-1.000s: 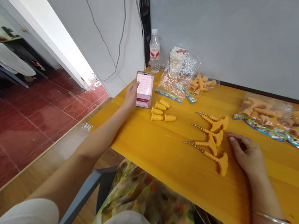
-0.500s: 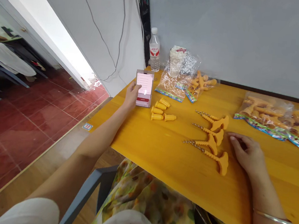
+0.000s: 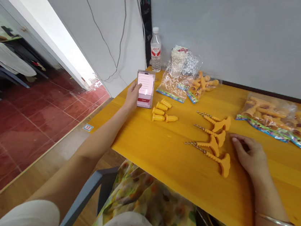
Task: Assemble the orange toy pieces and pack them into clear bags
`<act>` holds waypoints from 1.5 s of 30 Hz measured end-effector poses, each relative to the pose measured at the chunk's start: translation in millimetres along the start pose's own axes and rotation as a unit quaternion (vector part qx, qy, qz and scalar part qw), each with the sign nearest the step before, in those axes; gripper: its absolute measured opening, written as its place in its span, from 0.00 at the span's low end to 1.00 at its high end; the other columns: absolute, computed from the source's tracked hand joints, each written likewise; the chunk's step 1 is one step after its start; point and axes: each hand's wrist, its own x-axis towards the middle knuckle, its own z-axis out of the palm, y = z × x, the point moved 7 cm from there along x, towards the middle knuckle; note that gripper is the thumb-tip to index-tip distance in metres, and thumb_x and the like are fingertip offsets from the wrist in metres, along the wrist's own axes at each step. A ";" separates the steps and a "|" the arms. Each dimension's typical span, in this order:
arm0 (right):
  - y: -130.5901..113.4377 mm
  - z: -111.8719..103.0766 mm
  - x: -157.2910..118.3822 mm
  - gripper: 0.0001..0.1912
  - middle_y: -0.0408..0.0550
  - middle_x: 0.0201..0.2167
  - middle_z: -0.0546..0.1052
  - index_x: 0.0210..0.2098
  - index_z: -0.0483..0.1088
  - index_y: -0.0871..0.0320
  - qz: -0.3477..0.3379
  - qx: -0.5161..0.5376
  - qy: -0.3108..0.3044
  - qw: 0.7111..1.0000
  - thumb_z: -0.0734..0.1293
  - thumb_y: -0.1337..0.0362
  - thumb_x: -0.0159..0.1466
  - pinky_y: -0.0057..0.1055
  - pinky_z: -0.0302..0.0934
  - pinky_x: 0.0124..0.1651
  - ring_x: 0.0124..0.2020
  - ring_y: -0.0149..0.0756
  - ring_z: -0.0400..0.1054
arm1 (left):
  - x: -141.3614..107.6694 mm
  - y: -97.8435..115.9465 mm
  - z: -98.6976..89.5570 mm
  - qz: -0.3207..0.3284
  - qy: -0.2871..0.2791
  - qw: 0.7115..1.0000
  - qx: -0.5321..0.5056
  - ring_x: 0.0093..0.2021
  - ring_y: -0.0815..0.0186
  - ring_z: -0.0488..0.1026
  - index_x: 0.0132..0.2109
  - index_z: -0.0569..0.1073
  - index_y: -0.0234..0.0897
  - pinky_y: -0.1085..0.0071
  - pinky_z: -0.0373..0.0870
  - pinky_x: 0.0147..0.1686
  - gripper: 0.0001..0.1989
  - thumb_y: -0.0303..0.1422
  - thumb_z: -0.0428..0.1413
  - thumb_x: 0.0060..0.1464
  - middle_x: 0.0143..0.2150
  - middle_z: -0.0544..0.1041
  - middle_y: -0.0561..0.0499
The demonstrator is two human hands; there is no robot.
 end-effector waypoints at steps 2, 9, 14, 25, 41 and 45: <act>1.2 0.9 0.4 0.25 0.56 0.42 0.81 0.42 0.77 0.57 -0.003 0.002 0.003 1.000 0.61 0.46 0.60 0.49 0.68 0.50 0.43 0.50 0.75 | 1.4 -1.7 -0.8 0.002 -0.001 1.000 0.005 0.28 0.70 0.59 0.27 0.60 0.38 0.74 0.57 0.29 0.16 0.33 0.60 0.57 0.27 0.60 0.56; 2.8 1.9 0.0 0.23 0.56 0.43 0.81 0.42 0.77 0.56 -0.017 0.001 0.007 1.000 0.62 0.46 0.61 0.49 0.67 0.54 0.45 0.49 0.75 | 5.7 -6.3 -2.7 0.001 0.001 1.000 -0.004 0.27 0.71 0.58 0.26 0.58 0.38 0.74 0.56 0.29 0.17 0.32 0.58 0.56 0.26 0.58 0.56; -1.5 1.3 -0.4 0.23 0.56 0.42 0.81 0.42 0.77 0.56 -0.018 0.000 0.008 1.000 0.62 0.47 0.61 0.48 0.67 0.53 0.44 0.49 0.75 | 3.1 -4.7 -1.1 -0.009 0.000 1.000 -0.013 0.27 0.70 0.57 0.26 0.56 0.39 0.72 0.55 0.28 0.21 0.40 0.61 0.56 0.26 0.57 0.56; 0.4 0.1 -0.7 0.24 0.56 0.43 0.81 0.42 0.77 0.57 -0.010 -0.005 0.001 1.000 0.62 0.46 0.60 0.49 0.67 0.54 0.45 0.50 0.75 | 4.1 -5.0 -1.6 0.013 -0.005 1.000 0.002 0.26 0.70 0.57 0.26 0.57 0.39 0.72 0.56 0.28 0.25 0.49 0.61 0.54 0.25 0.56 0.56; -2.0 1.0 0.4 0.23 0.56 0.42 0.81 0.41 0.77 0.56 -0.011 -0.007 -0.002 1.000 0.62 0.47 0.59 0.49 0.67 0.52 0.44 0.50 0.75 | 1.7 -1.1 0.5 0.008 -0.010 1.000 0.006 0.28 0.70 0.63 0.28 0.62 0.38 0.73 0.60 0.30 0.17 0.38 0.61 0.56 0.26 0.63 0.56; -1.6 2.2 0.0 0.22 0.55 0.43 0.81 0.41 0.77 0.55 -0.021 -0.006 0.000 1.000 0.62 0.47 0.60 0.48 0.66 0.54 0.45 0.49 0.75 | 4.9 -4.8 -1.4 0.015 -0.002 1.000 -0.002 0.28 0.69 0.61 0.26 0.60 0.39 0.72 0.59 0.30 0.22 0.45 0.62 0.55 0.26 0.61 0.56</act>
